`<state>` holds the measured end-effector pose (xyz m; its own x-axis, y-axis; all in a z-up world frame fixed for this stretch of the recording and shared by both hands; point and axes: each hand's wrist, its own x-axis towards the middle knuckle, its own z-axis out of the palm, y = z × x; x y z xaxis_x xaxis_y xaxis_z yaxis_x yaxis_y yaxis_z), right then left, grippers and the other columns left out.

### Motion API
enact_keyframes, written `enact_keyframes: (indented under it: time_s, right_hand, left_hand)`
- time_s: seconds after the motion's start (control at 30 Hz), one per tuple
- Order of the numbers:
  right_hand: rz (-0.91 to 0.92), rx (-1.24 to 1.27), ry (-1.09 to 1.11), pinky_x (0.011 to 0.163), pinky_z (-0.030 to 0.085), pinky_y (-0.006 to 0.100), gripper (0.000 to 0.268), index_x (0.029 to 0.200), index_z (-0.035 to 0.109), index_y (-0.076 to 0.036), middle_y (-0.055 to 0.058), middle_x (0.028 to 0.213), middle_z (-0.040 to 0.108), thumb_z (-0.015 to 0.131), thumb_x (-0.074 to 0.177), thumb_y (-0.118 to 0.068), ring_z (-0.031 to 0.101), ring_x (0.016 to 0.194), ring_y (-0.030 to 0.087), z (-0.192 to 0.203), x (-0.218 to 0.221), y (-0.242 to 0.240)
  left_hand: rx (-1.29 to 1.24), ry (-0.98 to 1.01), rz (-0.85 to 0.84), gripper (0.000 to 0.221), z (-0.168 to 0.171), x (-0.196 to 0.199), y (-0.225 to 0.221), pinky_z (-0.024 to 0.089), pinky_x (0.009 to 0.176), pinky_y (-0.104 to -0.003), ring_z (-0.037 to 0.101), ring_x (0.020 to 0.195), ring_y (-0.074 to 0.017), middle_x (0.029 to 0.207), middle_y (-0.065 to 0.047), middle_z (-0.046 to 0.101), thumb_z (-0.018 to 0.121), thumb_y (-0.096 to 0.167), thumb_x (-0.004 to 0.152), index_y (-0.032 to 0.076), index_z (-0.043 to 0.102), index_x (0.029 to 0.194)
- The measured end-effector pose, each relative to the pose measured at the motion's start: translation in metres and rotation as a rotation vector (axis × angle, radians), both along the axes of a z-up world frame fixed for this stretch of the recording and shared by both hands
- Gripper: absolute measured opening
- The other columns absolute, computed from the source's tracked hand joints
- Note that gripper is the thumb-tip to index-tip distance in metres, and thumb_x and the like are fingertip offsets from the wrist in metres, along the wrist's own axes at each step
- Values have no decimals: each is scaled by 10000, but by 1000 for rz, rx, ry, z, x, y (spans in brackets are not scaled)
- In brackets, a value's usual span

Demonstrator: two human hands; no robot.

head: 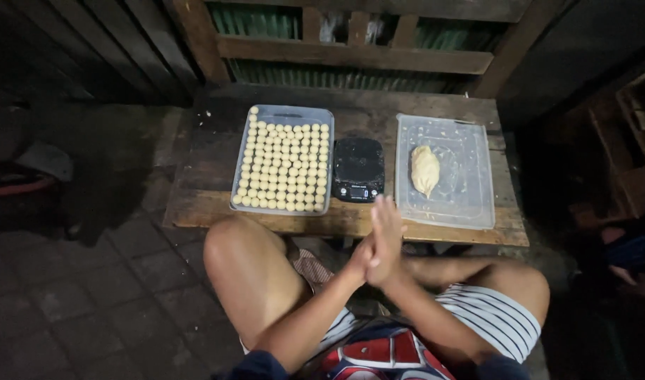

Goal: The person repeatedly pinches off small pieces of dough from a larger lump, weighs each piece on a digital scale, rolls it into a ball between their palms, and places it into a plastic tray. The process is repeated continuously throughout the clip.

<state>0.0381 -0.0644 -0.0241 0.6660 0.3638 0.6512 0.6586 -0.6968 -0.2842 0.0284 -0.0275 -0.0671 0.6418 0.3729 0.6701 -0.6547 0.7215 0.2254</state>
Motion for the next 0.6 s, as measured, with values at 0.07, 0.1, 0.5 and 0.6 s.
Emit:
enact_keyframes:
  time_s: [0.07,0.1,0.5,0.6]
  right_hand:
    - [-89,41,41,1207,-37,663,1136,1626,275,-25,257,1702,201,37,906,-870,119,1563,510,9,-2,-7]
    - [-91,39,37,1207,-37,663,1136,1626,275,-25,257,1702,201,37,906,-870,119,1563,510,20,-5,2]
    - [149,-18,-57,1235,-63,628,926,1624,272,-45,216,1704,233,115,1006,-716,166,1569,457,8,-1,6]
    - [307,49,-45,1241,-31,621,982,1650,188,-89,233,1721,143,94,959,-780,86,1584,454,18,-22,21]
  left_hand:
    - [235,1093,-804,565,55,-10,58,445,942,-60,477,1389,-68,1643,-23,373,499,447,1088,174,449,1580]
    - [237,1088,-806,565,71,-4,67,445,942,-60,477,1389,-68,1643,-23,373,499,447,1088,174,449,1580]
    - [43,1203,-771,614,99,1,63,420,1173,-405,536,1384,-233,1530,-110,550,426,552,1067,143,537,1511]
    - [-61,691,-468,774,44,0,14,169,1193,-469,246,1454,-306,1609,-126,282,331,670,1008,138,331,1570]
